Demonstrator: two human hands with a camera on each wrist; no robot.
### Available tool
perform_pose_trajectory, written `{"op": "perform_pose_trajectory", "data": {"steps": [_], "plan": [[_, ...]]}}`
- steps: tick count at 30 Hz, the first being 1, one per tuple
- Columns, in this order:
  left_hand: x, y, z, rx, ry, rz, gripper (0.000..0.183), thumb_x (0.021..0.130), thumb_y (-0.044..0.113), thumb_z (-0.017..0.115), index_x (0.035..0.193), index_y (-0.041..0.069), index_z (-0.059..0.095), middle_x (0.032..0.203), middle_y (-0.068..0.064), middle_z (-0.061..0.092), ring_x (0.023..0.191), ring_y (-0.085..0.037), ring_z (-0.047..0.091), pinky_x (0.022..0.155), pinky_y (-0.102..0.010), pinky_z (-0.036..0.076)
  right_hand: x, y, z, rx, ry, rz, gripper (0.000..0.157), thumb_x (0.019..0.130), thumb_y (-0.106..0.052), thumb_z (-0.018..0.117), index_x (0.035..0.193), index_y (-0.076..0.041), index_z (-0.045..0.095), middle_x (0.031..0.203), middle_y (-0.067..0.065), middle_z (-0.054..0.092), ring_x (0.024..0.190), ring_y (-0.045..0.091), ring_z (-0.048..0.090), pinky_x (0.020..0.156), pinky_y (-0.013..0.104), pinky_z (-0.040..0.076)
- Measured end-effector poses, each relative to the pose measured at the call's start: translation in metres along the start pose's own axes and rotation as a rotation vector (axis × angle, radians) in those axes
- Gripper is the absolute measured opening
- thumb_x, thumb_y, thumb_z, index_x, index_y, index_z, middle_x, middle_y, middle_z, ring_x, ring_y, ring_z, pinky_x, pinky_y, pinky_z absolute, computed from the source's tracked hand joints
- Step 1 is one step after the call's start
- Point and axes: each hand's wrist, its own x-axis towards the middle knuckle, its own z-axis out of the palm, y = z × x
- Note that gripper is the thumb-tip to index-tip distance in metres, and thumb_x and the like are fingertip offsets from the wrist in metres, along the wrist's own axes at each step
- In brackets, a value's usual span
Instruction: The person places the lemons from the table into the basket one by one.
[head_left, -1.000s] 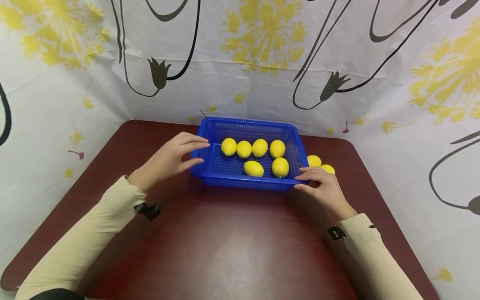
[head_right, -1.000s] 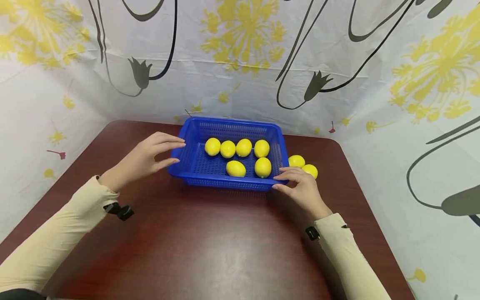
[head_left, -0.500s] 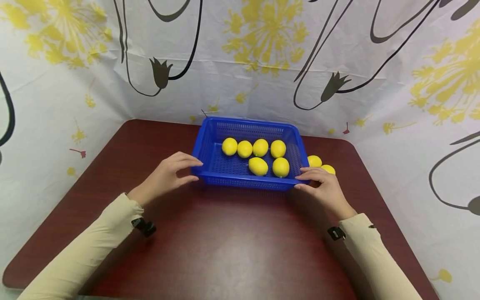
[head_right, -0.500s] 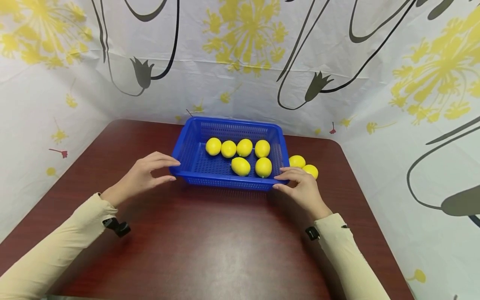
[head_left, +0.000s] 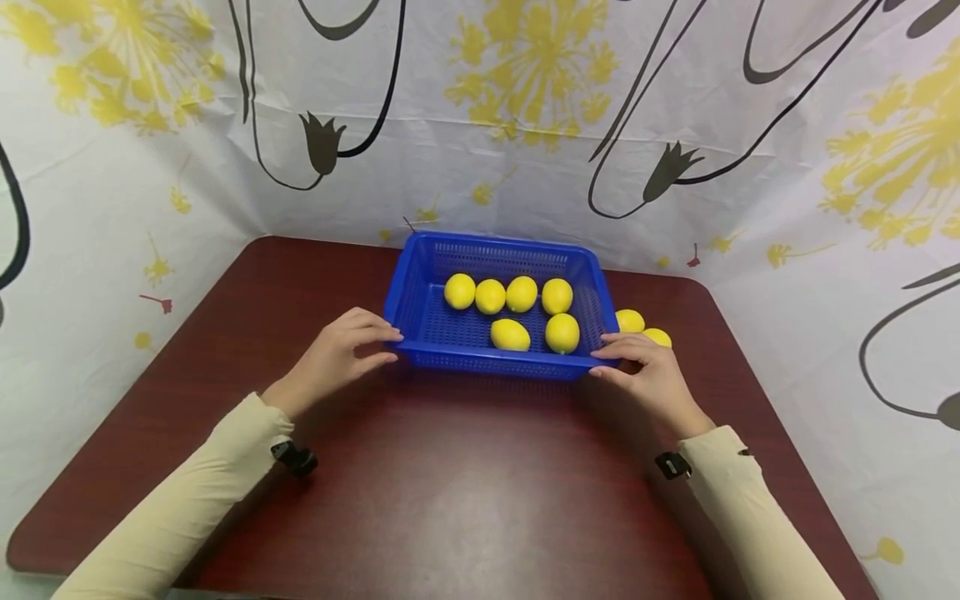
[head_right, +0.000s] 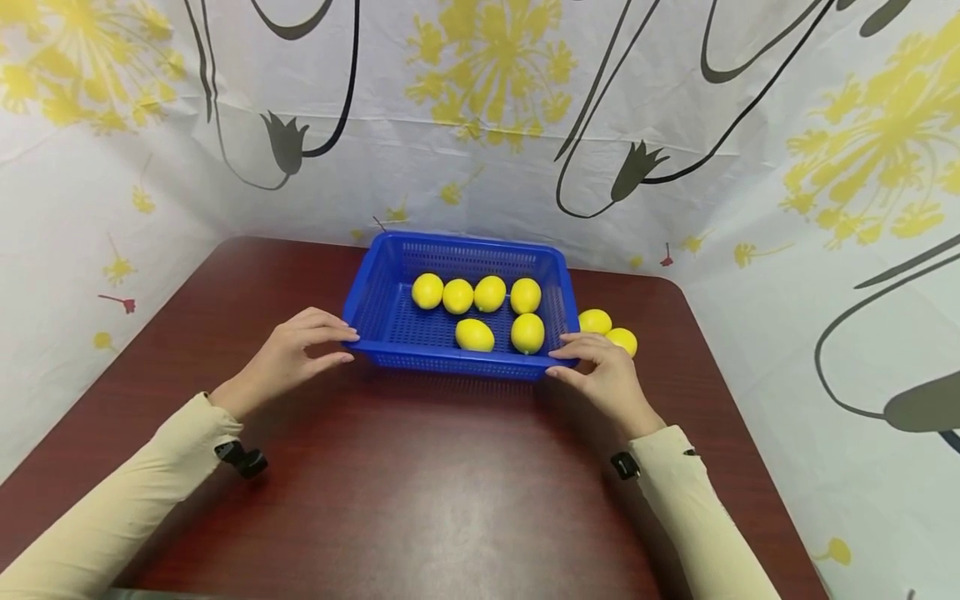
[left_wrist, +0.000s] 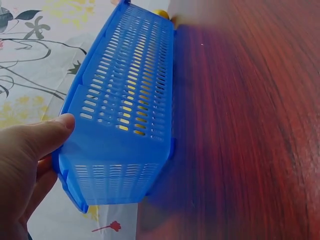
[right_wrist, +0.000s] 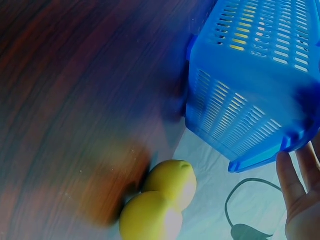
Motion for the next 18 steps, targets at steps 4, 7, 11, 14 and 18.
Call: {"op": "perform_pose_trajectory", "data": {"steps": [4, 7, 11, 14, 18], "plan": [[0.000, 0.001, 0.003, 0.007, 0.027, -0.011, 0.030, 0.071, 0.008, 0.087, 0.100, 0.010, 0.078, 0.099, -0.004, 0.074, 0.097, -0.018, 0.061, 0.087, -0.030, 0.052, 0.001, -0.001, -0.002, -0.032, -0.012, -0.005, 0.027, 0.075, -0.019, 0.086, 0.101, -0.019, 0.079, 0.115, 0.009, 0.074, 0.115, 0.016, 0.060, 0.101, 0.000, 0.033], [0.001, 0.002, 0.005, 0.006, 0.046, -0.025, 0.026, 0.072, 0.009, 0.087, 0.097, 0.010, 0.079, 0.098, -0.003, 0.075, 0.097, -0.018, 0.062, 0.087, -0.027, 0.051, 0.003, -0.003, -0.003, -0.060, -0.024, -0.006, 0.027, 0.075, -0.020, 0.086, 0.101, -0.018, 0.079, 0.114, 0.008, 0.074, 0.114, 0.019, 0.062, 0.100, -0.001, 0.032], [0.001, 0.001, 0.007, 0.006, 0.065, -0.038, 0.025, 0.071, 0.008, 0.087, 0.095, 0.010, 0.079, 0.096, -0.003, 0.075, 0.095, -0.018, 0.062, 0.086, -0.026, 0.051, 0.006, -0.006, -0.006, -0.111, -0.054, 0.004, 0.026, 0.075, -0.023, 0.086, 0.100, -0.019, 0.080, 0.115, 0.007, 0.074, 0.115, 0.021, 0.063, 0.101, 0.012, 0.041], [0.001, 0.001, 0.007, 0.007, 0.074, -0.037, 0.025, 0.070, 0.007, 0.088, 0.093, 0.010, 0.079, 0.095, -0.003, 0.075, 0.095, -0.019, 0.062, 0.084, -0.028, 0.052, 0.008, -0.009, -0.009, -0.155, -0.093, 0.010, 0.026, 0.077, -0.024, 0.085, 0.101, -0.018, 0.079, 0.116, 0.008, 0.074, 0.116, 0.023, 0.063, 0.102, 0.033, 0.047], [0.002, 0.004, 0.006, 0.011, 0.059, -0.038, 0.024, 0.071, 0.009, 0.088, 0.093, 0.011, 0.079, 0.094, -0.003, 0.074, 0.094, -0.018, 0.062, 0.083, -0.029, 0.052, 0.010, -0.011, -0.014, -0.171, -0.142, 0.028, 0.026, 0.079, -0.025, 0.084, 0.103, -0.017, 0.079, 0.118, 0.009, 0.073, 0.116, 0.026, 0.064, 0.098, 0.048, 0.050]]}}
